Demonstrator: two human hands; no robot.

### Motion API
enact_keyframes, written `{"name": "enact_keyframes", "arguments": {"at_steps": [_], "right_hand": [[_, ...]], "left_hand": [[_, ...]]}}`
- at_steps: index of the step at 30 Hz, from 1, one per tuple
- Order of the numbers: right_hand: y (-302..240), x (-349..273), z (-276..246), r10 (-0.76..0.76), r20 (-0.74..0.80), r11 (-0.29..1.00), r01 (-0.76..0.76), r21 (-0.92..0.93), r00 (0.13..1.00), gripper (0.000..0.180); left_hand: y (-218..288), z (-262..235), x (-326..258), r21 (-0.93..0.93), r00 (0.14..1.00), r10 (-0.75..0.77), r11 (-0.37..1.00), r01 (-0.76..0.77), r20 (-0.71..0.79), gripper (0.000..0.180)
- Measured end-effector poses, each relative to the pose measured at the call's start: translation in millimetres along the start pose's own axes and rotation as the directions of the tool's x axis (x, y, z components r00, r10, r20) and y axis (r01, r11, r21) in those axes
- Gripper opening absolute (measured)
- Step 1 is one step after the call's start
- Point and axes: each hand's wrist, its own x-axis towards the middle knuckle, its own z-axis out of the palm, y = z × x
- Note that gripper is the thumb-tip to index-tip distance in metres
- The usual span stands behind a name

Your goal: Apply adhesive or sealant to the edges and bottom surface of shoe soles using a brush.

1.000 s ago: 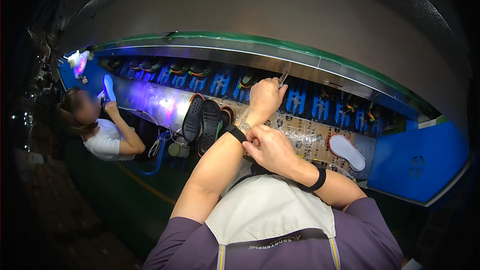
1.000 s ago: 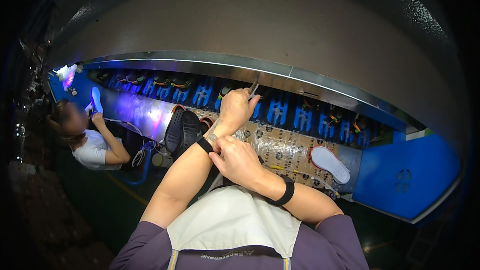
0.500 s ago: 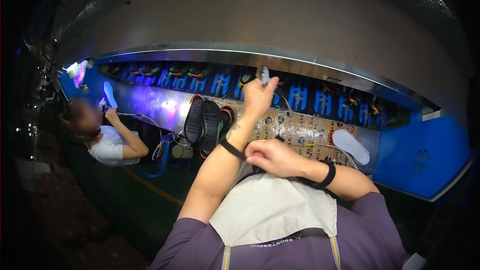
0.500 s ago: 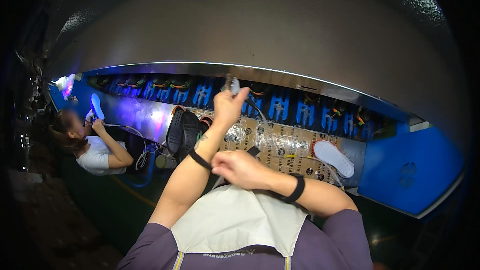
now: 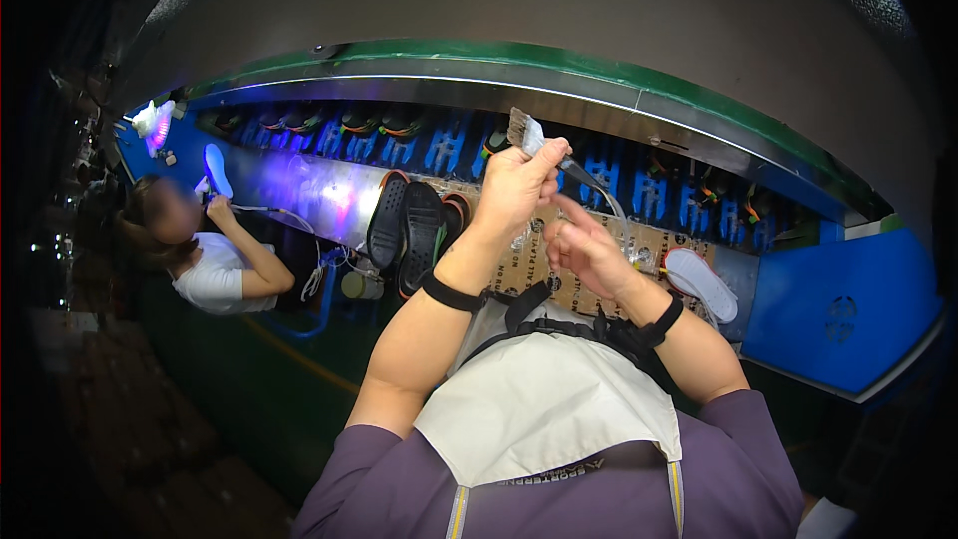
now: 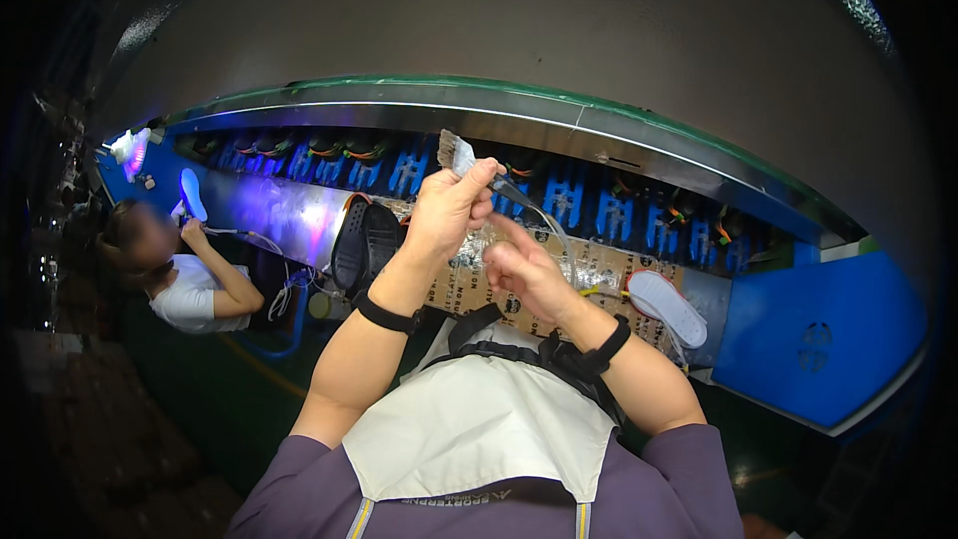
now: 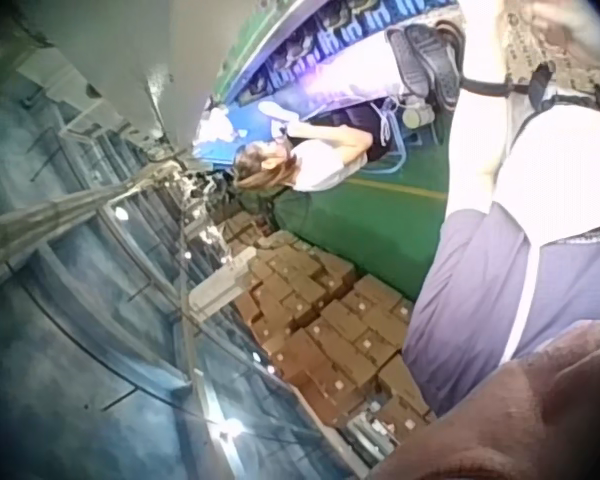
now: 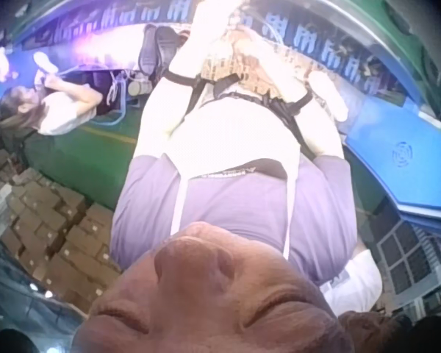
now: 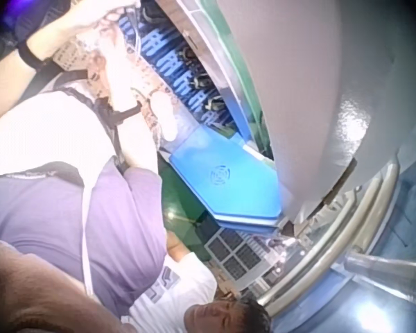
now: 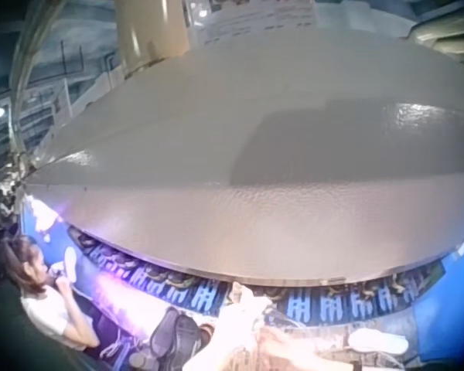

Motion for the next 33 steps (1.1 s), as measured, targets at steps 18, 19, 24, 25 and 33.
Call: {"name": "enact_keyframes", "arguments": {"at_steps": [18,19,24,25,33], "right_hand": [[8,-17,-49,-0.389,-0.241,0.862,0.259,-0.436,0.889,0.040],[12,-19,-57,-0.395,-0.285,0.868,0.252,-0.429,0.873,0.040],[28,-38,-87,-0.335,-0.487,0.942,0.267,-0.205,0.807,0.036],[28,-40,-86,-0.325,-0.498,0.946,0.277,-0.170,0.804,0.036],[39,-28,-67,-0.317,-0.563,0.948,0.272,-0.165,0.763,0.032]], "left_hand": [[-61,-111,-83,0.889,0.974,0.190,0.414,-0.197,0.127,0.026],[-61,-129,-94,0.940,0.938,0.329,0.272,-0.205,0.110,0.028],[-71,-260,-111,0.941,0.844,0.475,0.324,0.098,-0.251,0.022],[-75,-292,-110,0.950,0.816,0.492,0.228,0.215,-0.303,0.020],[-135,-421,-61,0.610,0.611,0.012,0.091,0.787,-0.791,0.040]]}}
